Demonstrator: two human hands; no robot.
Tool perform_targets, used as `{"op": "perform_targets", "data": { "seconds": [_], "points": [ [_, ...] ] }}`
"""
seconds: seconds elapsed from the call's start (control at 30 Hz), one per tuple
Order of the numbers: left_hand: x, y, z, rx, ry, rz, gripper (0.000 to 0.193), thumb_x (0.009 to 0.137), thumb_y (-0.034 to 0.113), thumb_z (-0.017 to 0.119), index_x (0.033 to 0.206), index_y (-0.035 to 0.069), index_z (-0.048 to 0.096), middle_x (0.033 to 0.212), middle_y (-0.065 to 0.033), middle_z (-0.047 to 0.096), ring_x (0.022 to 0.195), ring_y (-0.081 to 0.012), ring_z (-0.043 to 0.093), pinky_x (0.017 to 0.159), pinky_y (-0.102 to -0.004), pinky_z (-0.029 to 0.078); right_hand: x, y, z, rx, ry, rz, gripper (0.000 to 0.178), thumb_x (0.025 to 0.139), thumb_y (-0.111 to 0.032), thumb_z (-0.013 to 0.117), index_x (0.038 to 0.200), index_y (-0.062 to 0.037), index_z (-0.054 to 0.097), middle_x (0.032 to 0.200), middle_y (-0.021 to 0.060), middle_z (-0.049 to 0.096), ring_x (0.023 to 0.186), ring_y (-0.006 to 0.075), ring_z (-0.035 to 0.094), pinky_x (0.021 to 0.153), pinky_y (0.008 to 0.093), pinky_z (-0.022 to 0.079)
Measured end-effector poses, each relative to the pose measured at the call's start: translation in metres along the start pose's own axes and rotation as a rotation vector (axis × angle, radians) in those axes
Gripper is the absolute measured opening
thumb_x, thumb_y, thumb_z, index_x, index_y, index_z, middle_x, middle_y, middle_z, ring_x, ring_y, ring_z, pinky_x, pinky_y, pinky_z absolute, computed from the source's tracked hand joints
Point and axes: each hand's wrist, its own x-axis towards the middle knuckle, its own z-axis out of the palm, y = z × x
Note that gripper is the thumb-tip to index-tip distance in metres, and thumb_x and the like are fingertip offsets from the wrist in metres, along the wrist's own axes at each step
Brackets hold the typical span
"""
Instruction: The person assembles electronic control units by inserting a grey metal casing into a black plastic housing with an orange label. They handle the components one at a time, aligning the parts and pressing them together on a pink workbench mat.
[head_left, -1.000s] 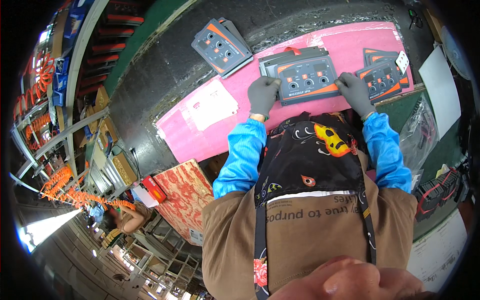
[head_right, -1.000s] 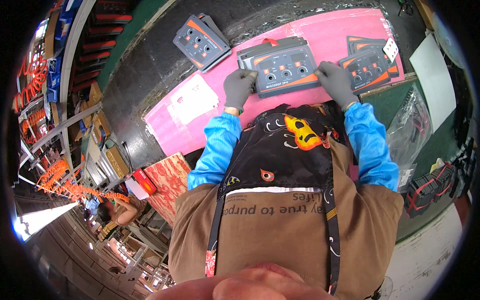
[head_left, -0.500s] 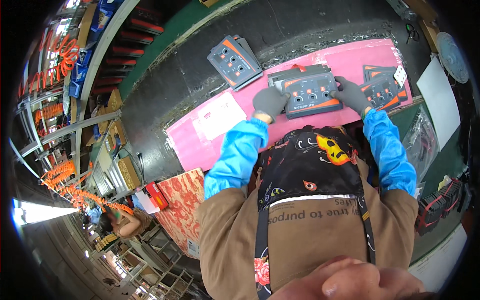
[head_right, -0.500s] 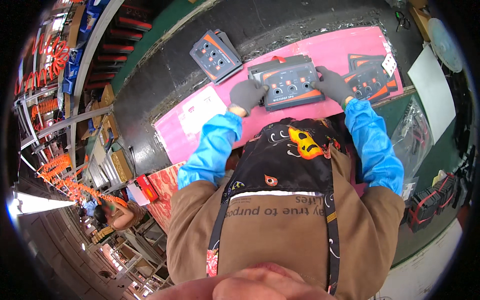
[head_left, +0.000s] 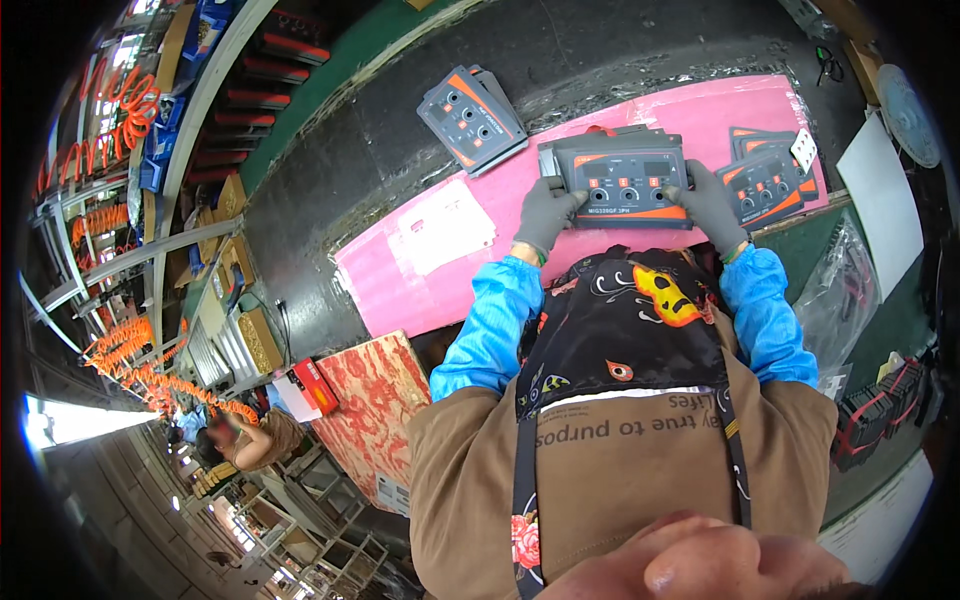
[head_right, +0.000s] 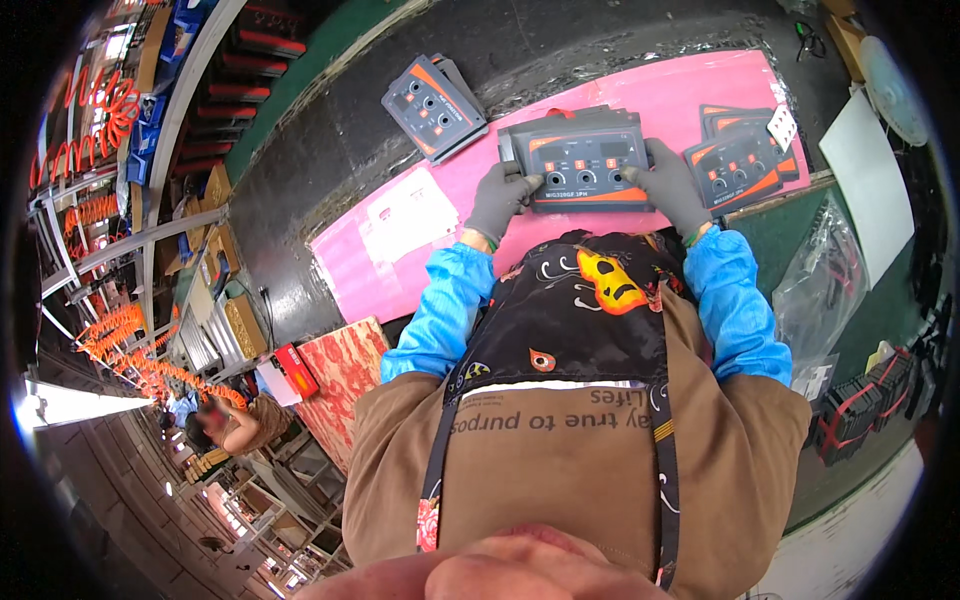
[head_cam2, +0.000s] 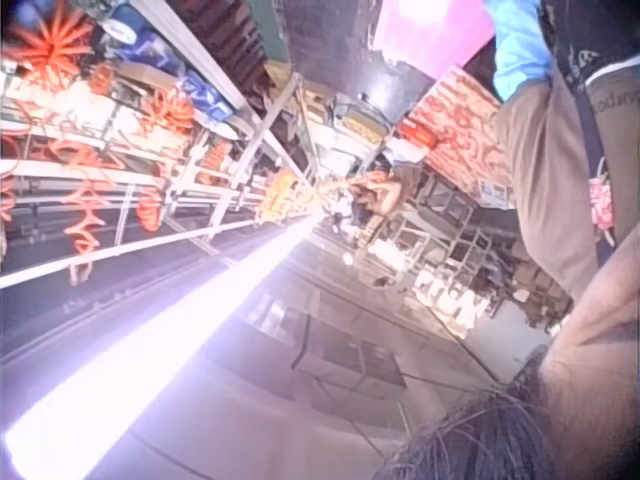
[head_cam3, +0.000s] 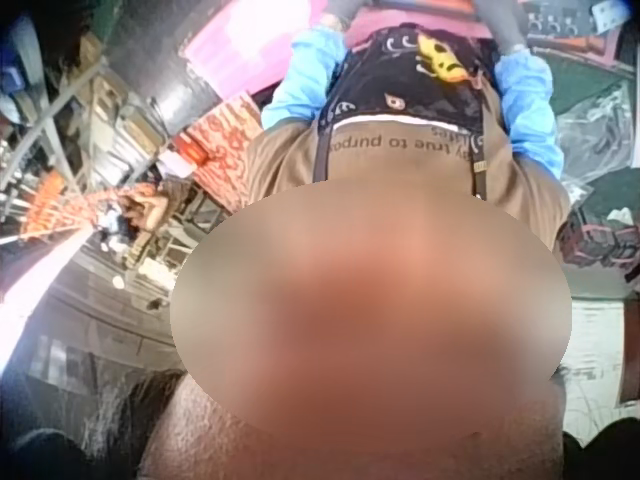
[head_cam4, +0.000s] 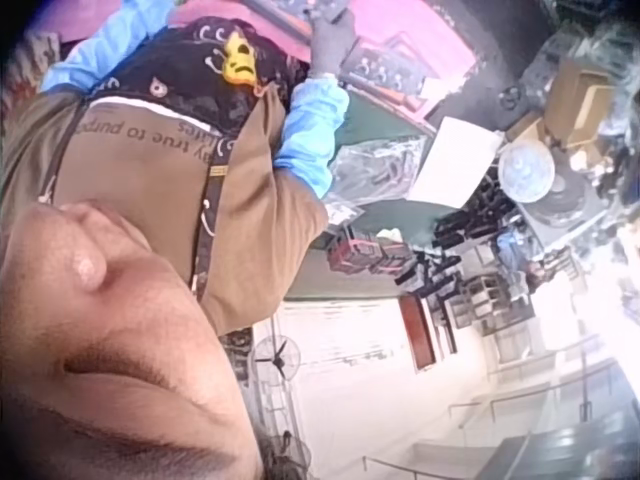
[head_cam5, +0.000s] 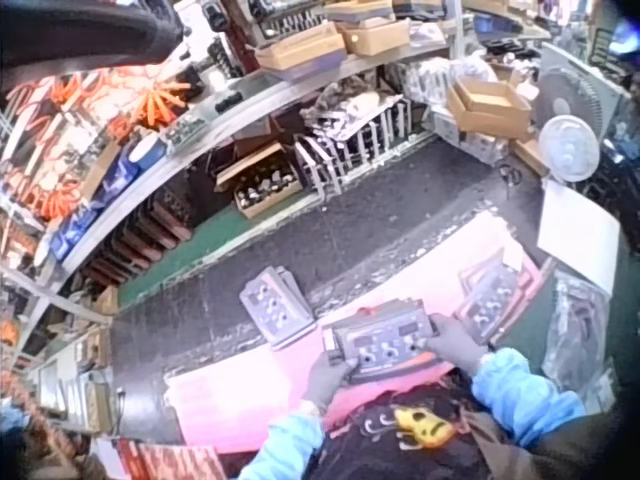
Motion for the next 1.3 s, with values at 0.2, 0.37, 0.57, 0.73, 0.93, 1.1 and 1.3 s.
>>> {"op": "perform_targets", "data": {
  "seconds": [0.2, 0.37, 0.57, 0.73, 0.93, 1.1, 1.3],
  "points": [
    [-0.01, 0.026, -0.029, -0.142, -0.144, 0.43, 0.025, 0.087, 0.015, 0.071, 0.106, 0.003, 0.062, 0.094, -0.0047, 0.063, 0.072, -0.0143, 0.06, 0.058, -0.027, 0.049, -0.026, -0.063, -0.025, -0.06, -0.126, -0.192, 0.04, 0.08, -0.008, 0.07, 0.117, -0.0038, 0.056, 0.108, 0.0096, 0.066, 0.098, 0.0206, 0.063, 0.083, 0.033, 0.05],
    [-0.004, 0.024, -0.038, 0.612, 0.241, 0.975, 0.021, 0.078, 0.01, 0.068, 0.097, 0.014, 0.063, 0.093, -0.0073, 0.059, 0.079, -0.0273, 0.064, 0.065, -0.0351, 0.053, 0.014, -0.018, -0.016, -0.849, 0.258, -1.093, 0.026, 0.075, -0.011, 0.063, 0.098, -0.0107, 0.053, 0.111, 0.0079, 0.059, 0.11, 0.0303, 0.058, 0.087, 0.0379, 0.052],
    [0.044, -0.025, -0.032, 0.936, 0.151, 0.969, 0.018, 0.082, 0.02, 0.065, 0.1, 0.018, 0.062, 0.096, -0.0083, 0.062, 0.085, -0.0312, 0.064, 0.063, -0.0427, 0.053, 0.055, 0.053, 0.017, -0.975, 0.349, -1.127, 0.025, 0.077, -0.013, 0.06, 0.101, -0.011, 0.052, 0.118, 0.0092, 0.057, 0.114, 0.0315, 0.057, 0.093, 0.0392, 0.053],
    [0.044, -0.037, -0.034, 1.112, 0.133, 1.036, 0.014, 0.082, 0.019, 0.064, 0.095, 0.016, 0.06, 0.091, -0.0058, 0.059, 0.086, -0.0286, 0.06, 0.066, -0.0413, 0.051, 0.03, 0.056, 0.016, -1.01, 0.308, -0.987, 0.038, 0.079, -0.016, 0.062, 0.116, -0.0093, 0.055, 0.122, 0.012, 0.054, 0.125, 0.0326, 0.049, 0.105, 0.0457, 0.042],
    [0.025, -0.02, -0.042, 1.085, 0.155, 1.089, 0.023, 0.081, 0.012, 0.061, 0.103, 0.016, 0.063, 0.101, -0.0054, 0.06, 0.101, -0.0259, 0.058, 0.077, -0.0386, 0.05, -0.028, 0.085, -0.015, -1.044, 0.754, -0.029, 0.074, 0.075, -0.034, 0.079, 0.135, -0.0083, 0.047, 0.14, 0.0175, 0.045, 0.133, 0.0365, 0.041, 0.108, 0.0529, 0.032],
    [-0.002, 0.027, -0.032, 0.918, 0.335, 1.171, 0.028, 0.077, 0.006, 0.063, 0.104, 0.014, 0.065, 0.1, -0.0047, 0.062, 0.097, -0.0263, 0.061, 0.08, -0.0376, 0.05, -0.021, 0.141, -0.011, -0.981, 0.749, -0.008, 0.072, 0.079, -0.031, 0.076, 0.14, -0.0071, 0.045, 0.133, 0.018, 0.055, 0.128, 0.0352, 0.049, 0.106, 0.0447, 0.039],
    [-0.015, 0.055, 0.011, 0.702, 0.228, 1.28, 0.035, 0.071, 0.005, 0.068, 0.104, 0.015, 0.065, 0.099, -0.005, 0.063, 0.091, -0.0272, 0.063, 0.074, -0.0383, 0.052, -0.037, 0.08, -0.021, -0.929, 0.587, 0.076, 0.062, 0.078, -0.027, 0.076, 0.131, -0.0081, 0.052, 0.129, 0.0105, 0.057, 0.118, 0.0317, 0.055, 0.096, 0.0455, 0.045]
  ]
}}
